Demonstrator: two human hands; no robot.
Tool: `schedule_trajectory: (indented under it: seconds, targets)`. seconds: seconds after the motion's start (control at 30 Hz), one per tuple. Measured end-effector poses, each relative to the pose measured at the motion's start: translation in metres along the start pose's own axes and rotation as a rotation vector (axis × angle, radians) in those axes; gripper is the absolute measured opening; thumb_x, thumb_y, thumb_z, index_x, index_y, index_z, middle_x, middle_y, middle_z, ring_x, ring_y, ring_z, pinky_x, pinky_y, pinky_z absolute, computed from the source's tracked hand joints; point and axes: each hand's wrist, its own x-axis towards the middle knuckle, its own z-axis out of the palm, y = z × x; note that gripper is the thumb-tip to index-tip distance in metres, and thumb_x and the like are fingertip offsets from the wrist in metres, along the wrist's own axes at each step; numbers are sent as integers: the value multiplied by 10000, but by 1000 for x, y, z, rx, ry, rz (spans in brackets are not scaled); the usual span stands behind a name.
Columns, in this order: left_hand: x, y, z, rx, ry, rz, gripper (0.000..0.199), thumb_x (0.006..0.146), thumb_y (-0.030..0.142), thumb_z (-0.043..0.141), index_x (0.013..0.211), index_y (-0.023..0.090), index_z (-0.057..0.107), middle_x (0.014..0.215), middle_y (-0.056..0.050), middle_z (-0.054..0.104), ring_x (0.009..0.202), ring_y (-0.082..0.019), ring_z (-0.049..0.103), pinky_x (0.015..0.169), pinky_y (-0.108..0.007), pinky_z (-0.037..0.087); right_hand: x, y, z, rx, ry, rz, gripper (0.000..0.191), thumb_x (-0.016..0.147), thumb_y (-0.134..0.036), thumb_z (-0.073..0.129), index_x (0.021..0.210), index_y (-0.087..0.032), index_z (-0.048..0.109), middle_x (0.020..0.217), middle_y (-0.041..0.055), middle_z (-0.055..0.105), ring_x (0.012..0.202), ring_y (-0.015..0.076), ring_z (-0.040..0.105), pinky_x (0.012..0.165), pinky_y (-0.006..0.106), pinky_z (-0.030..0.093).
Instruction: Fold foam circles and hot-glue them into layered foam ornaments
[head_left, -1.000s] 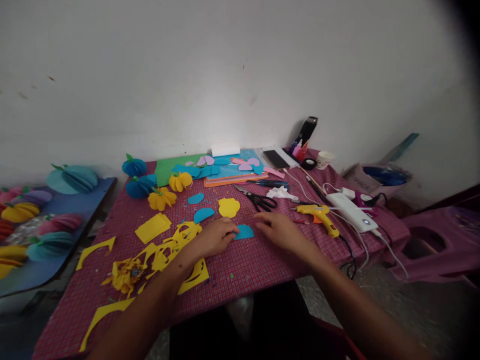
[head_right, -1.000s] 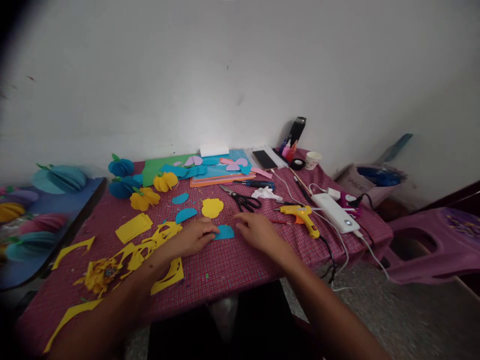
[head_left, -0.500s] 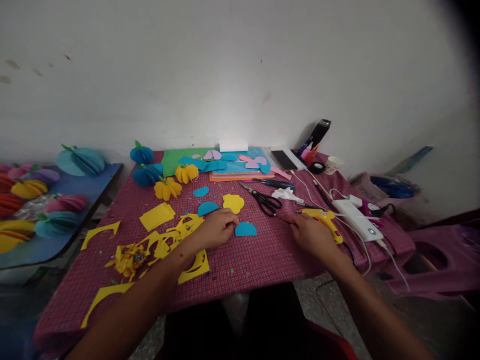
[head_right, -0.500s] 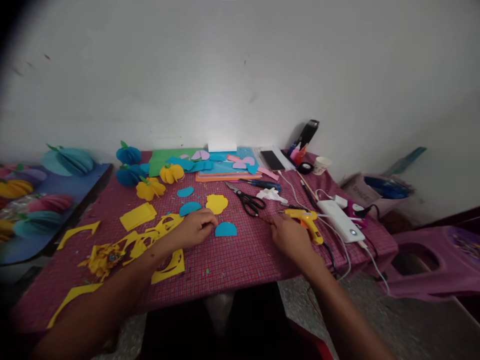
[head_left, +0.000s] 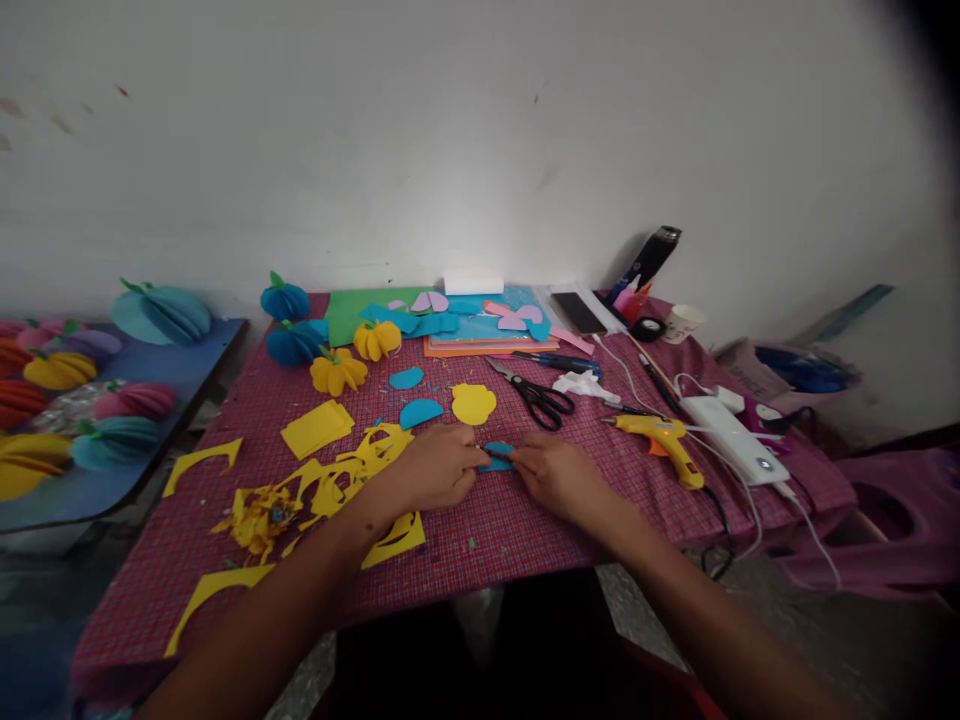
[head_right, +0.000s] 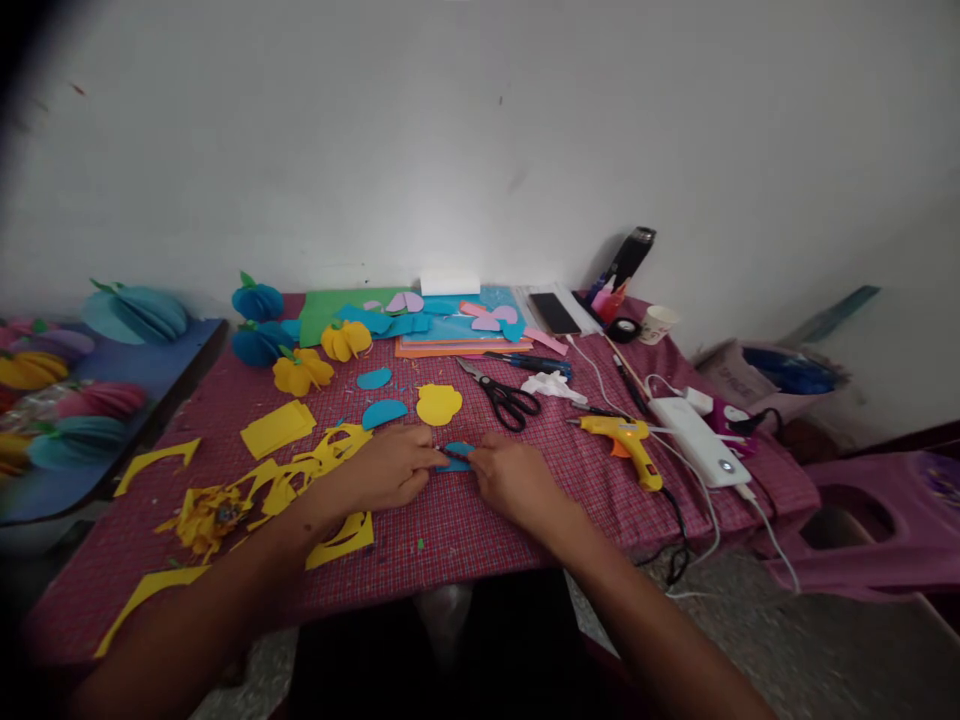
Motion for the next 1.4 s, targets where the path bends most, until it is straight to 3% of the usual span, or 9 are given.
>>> schedule_trajectory:
  seconds: [0.2, 0.5, 0.63, 0.8, 1.03, 1.4]
  targets:
    - [2, -1, 1, -31, -1, 17, 272, 892, 166, 485, 1021, 239, 713, 881, -49, 586, 856, -203, 563, 825, -352, 445, 6, 7, -1, -27, 2, 49, 284, 957, -166, 476, 789, -164, 705, 803, 59, 668, 713, 158, 582, 642, 278, 360]
    - [1, 0, -1, -48, 10, 3, 302, 900, 148, 475, 1056, 250, 712, 896, -45, 590, 860, -197, 563, 829, -348, 442, 13, 4, -15, -66, 1, 160, 290, 959, -196, 482, 804, -166, 724, 845, 87, 699, 780, 184, 626, 682, 284, 392]
    - [1, -1, -1, -47, 9, 9, 292, 902, 153, 473, 1047, 252, 707, 900, -45, 587, 862, -194, 560, 831, -344, 439, 10, -2, -15, 7, 11, 114, 282, 967, -215, 488, 843, -189, 740, 870, 68, 705, 814, 183, 632, 708, 282, 404]
    - [-1, -3, -1, -59, 1, 14, 281, 924, 166, 450, 1036, 250, 693, 905, -46, 587, 876, -190, 558, 837, -332, 443, 11, -7, -8, -10, -30, 52, 281, 961, -223, 491, 850, -183, 747, 834, 63, 697, 732, 172, 604, 632, 282, 364]
    - [14, -9, 4, -117, 90, -36, 361, 882, 106, 422, 1137, 216, 654, 1008, -65, 574, 964, -205, 541, 871, -343, 453, 10, -5, -15, -87, -55, -59, 234, 942, -185, 507, 871, -172, 729, 824, 49, 665, 640, 141, 552, 551, 281, 279]
    - [28, -20, 9, -241, 29, -37, 453, 816, 51, 404, 1047, 226, 751, 914, -58, 579, 888, -191, 537, 822, -326, 454, 13, -13, -21, -94, -127, -105, 239, 949, -143, 487, 921, -132, 724, 859, 96, 706, 700, 174, 614, 614, 279, 352]
